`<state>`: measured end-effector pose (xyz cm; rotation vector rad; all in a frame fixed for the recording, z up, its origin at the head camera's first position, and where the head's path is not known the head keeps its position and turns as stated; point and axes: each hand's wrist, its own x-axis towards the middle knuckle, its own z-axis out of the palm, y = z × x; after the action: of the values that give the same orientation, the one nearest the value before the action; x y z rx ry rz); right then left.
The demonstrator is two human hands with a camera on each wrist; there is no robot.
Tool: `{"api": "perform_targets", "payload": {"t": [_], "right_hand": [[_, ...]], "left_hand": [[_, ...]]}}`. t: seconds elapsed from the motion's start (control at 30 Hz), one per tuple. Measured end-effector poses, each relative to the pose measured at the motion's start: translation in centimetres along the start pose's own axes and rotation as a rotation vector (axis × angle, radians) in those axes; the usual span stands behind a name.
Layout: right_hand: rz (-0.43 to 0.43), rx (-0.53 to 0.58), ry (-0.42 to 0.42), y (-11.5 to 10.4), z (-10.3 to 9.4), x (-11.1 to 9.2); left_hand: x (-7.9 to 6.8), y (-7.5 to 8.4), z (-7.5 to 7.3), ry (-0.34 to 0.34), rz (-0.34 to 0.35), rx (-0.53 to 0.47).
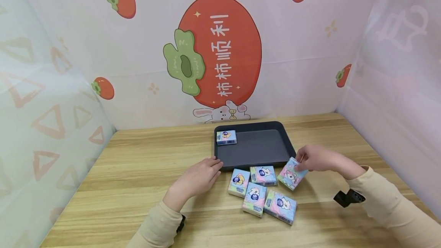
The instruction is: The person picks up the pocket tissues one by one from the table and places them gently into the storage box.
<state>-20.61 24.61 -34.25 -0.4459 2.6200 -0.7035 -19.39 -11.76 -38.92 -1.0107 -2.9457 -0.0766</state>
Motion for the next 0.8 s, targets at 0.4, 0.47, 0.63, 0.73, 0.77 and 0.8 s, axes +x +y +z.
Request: {"api": "perform_targets", "payload": {"t": [0.4, 0.47, 0.63, 0.73, 0.77, 0.8], "right_hand": [[-0.004, 0.012, 0.047, -0.5, -1.0, -0.2], [-0.004, 0.017, 0.051, -0.6, -1.1, -0.2], [-0.01, 0.031, 0.065, -0.8, -1.3, 0.1], [-0.012, 0.025, 0.076, -0.9, -1.5, 0.3], [-0.014, 0.021, 0.079, -0.9, -1.5, 0.3], [-0.012, 0.023, 0.081, -0.9, -1.6, 0.4]], "left_hand": [[0.0, -0.1, 0.1, 0.005, 0.003, 0.016], [0.0, -0.1, 0.1, 0.006, 0.005, 0.017], [0.0, -0.1, 0.1, 0.009, 0.007, 0.013], [0.0, -0.1, 0.1, 0.01, 0.005, 0.011], [0.0, 0.0, 0.1, 0.01, 0.004, 0.011], [0.0, 0.0, 0.1, 0.01, 0.004, 0.011]]}}
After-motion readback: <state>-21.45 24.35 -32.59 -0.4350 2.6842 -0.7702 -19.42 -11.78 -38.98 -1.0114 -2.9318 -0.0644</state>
